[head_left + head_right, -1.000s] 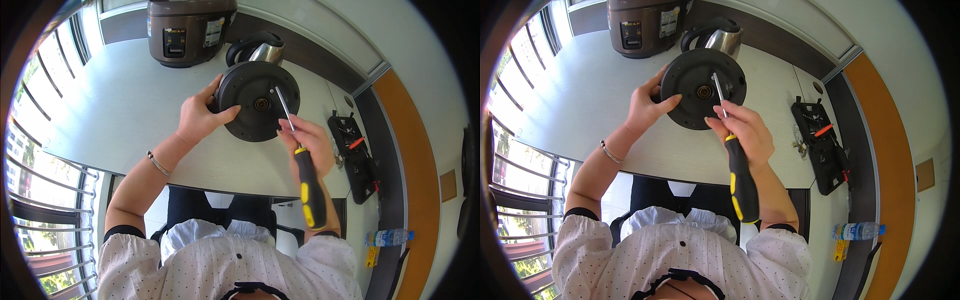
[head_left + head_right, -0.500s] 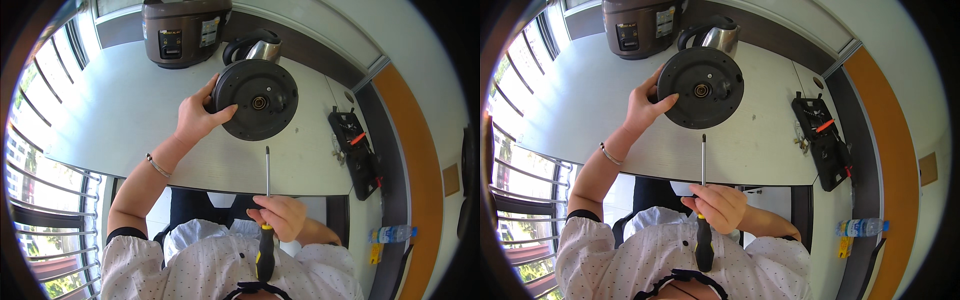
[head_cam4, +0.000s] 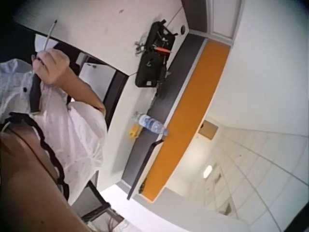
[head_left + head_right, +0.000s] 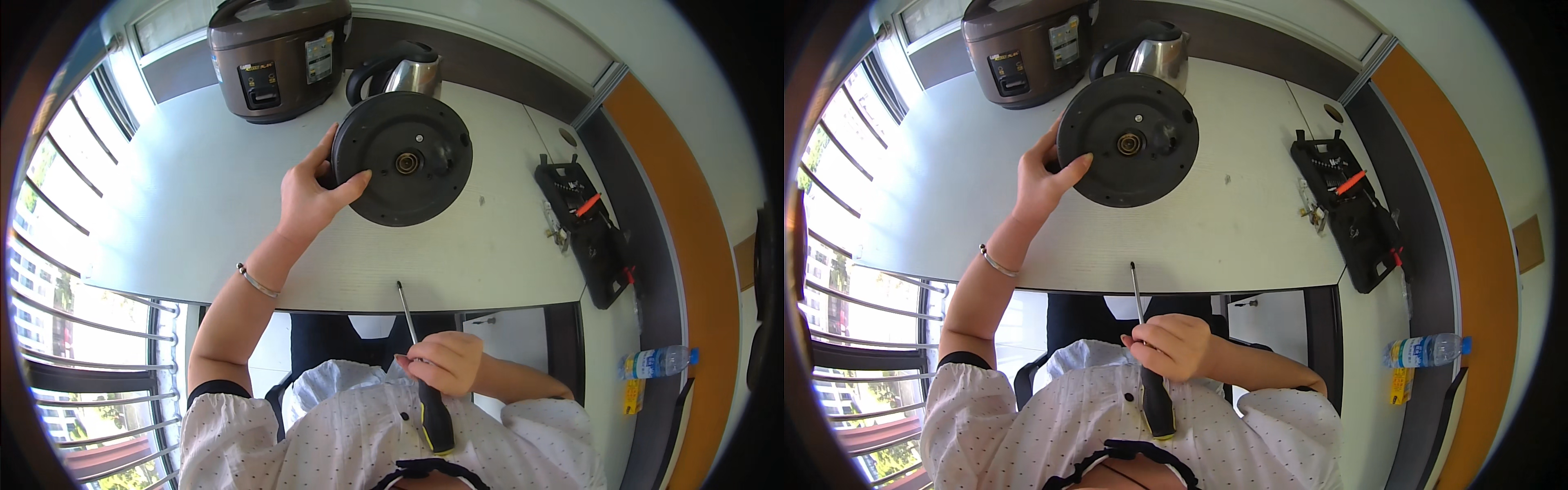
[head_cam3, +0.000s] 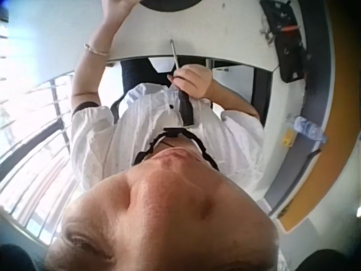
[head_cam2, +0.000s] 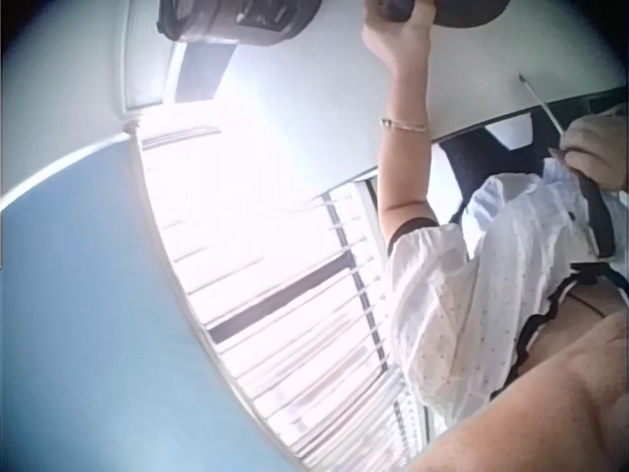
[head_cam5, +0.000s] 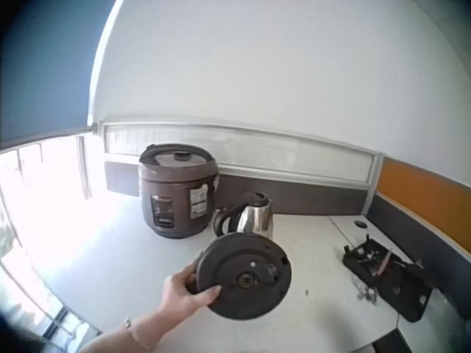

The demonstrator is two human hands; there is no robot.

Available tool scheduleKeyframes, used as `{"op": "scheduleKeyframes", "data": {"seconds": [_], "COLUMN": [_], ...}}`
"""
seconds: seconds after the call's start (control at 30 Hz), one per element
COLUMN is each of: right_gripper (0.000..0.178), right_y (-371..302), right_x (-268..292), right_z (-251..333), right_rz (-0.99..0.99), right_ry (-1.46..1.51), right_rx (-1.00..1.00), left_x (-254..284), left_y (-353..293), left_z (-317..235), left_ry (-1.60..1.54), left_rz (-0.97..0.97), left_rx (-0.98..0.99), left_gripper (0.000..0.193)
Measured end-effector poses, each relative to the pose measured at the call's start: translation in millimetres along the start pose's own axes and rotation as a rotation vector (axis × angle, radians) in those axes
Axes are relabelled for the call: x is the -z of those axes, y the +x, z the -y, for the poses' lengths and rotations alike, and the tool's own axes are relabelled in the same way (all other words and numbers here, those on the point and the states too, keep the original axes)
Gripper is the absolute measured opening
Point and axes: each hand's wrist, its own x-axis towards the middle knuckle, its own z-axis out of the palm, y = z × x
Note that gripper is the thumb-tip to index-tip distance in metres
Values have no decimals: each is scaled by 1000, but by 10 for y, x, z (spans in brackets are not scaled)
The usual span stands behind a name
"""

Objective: The person assembles the base of an electric kettle by aligning the bottom cover with the main body and securing it with screws using a screwdriver. The person tightens multiple screws to complete the assembly.

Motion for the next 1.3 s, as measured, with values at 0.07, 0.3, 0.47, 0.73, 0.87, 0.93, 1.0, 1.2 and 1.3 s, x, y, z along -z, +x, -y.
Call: {"op": "scheduleKeyframes", "data": {"seconds": [0.07,0.3,0.47,0.73,0.87,0.93,1.0,1.2,1.3], "right_gripper": [21,22,27,27,37,33,43,31,25], "right_y": [-35,110,152,119,224,376,357,577,571], "right_x": [13,283,448,688,884,1069,1105,833,731], "right_z": [5,32,5,-137,-135,-112,-124,-31,-159], "right_rz": [33,316,598,404,68,25,-157,-515,-420], "right_ry": [-1,55,135,-58,0,35,47,390,477], "right_rx": [17,45,-20,-296,-463,-539,-508,-666,-574], "left_x": [1,1,-1,-11,18,-13,-12,1,1], "left_y": [4,3,4,3,-16,1,3,3,2], "left_z": [9,62,46,26,30,30,32,35,20], "left_ry": [8,12,18,13,26,2,5,30,38], "left_rz": [4,11,7,5,2,2,5,7,9], "left_rx": [-9,-17,-16,-12,-10,-22,-25,-9,-14], "left_gripper": [82,81,81,81,81,81,81,82,82]}}
